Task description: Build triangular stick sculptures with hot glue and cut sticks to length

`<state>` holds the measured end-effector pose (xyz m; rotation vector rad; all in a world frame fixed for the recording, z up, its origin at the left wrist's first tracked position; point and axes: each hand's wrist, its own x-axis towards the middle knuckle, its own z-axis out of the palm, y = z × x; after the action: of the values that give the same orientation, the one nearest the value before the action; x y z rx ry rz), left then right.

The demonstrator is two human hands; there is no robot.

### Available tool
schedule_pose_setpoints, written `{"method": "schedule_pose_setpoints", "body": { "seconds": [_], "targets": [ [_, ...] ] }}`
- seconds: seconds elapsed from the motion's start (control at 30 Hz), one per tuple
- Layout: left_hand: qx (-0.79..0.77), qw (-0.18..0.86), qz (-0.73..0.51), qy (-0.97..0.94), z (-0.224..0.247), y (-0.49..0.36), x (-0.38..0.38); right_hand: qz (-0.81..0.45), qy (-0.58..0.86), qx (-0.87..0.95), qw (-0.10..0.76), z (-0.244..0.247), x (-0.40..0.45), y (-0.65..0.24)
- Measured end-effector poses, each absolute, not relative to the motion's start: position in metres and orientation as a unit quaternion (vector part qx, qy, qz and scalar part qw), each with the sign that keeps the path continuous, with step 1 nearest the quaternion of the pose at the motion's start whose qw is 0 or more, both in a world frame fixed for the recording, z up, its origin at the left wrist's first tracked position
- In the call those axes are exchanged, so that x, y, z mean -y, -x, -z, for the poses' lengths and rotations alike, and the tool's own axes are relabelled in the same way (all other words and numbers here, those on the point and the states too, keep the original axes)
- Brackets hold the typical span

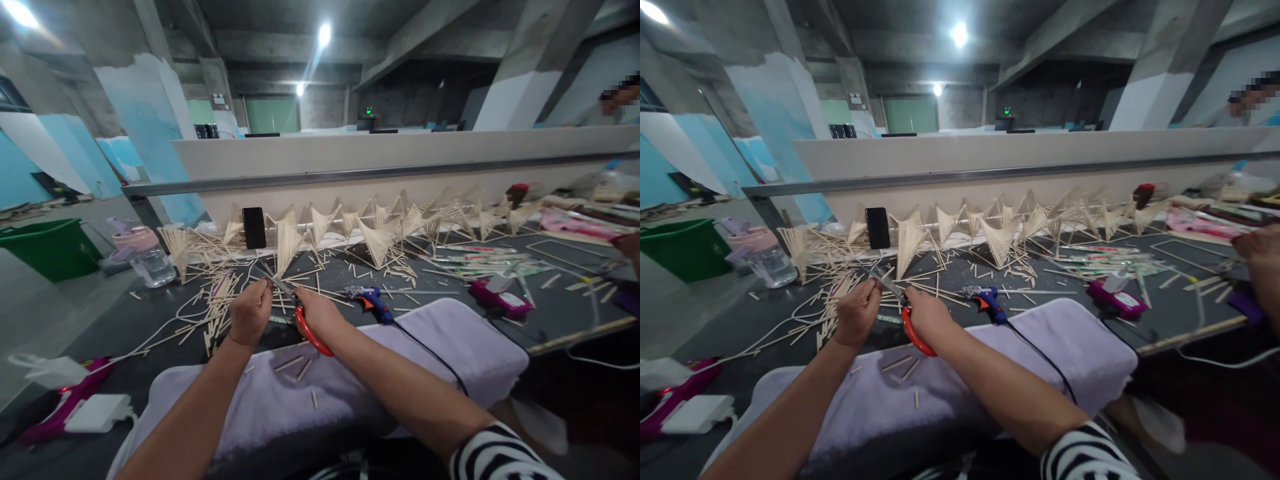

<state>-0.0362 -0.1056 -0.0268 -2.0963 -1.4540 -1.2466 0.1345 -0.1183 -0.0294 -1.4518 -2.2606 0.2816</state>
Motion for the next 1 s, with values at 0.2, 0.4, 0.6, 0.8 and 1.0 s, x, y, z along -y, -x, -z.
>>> {"method": "schedule_pose_setpoints", "body": {
  "seconds": [0.2, 0.4, 0.6, 0.8, 1.0],
  "targets": [
    [0.532, 0.150, 0.416, 0.722, 0.031, 0.033, 0.105, -0.090, 0.521, 0.825, 0.201, 0.033, 0.115, -0.138],
    [0.502, 0.084, 0.460, 0.728, 0.026, 0.033, 0.111, -0.071, 0.515, 0.829, 0.207, 0.026, 0.121, -0.140],
    [0.464, -0.011, 0.500, 0.731, 0.019, 0.034, 0.118, -0.086, 0.489, 0.837, 0.229, 0.025, 0.118, -0.145],
    [0.472, 0.013, 0.488, 0.735, 0.019, 0.035, 0.119, -0.102, 0.472, 0.842, 0.241, 0.031, 0.116, -0.146],
    [0.465, -0.086, 0.522, 0.710, 0.013, 0.034, 0.121, -0.085, 0.483, 0.838, 0.239, 0.025, 0.119, -0.145]
  ]
}}
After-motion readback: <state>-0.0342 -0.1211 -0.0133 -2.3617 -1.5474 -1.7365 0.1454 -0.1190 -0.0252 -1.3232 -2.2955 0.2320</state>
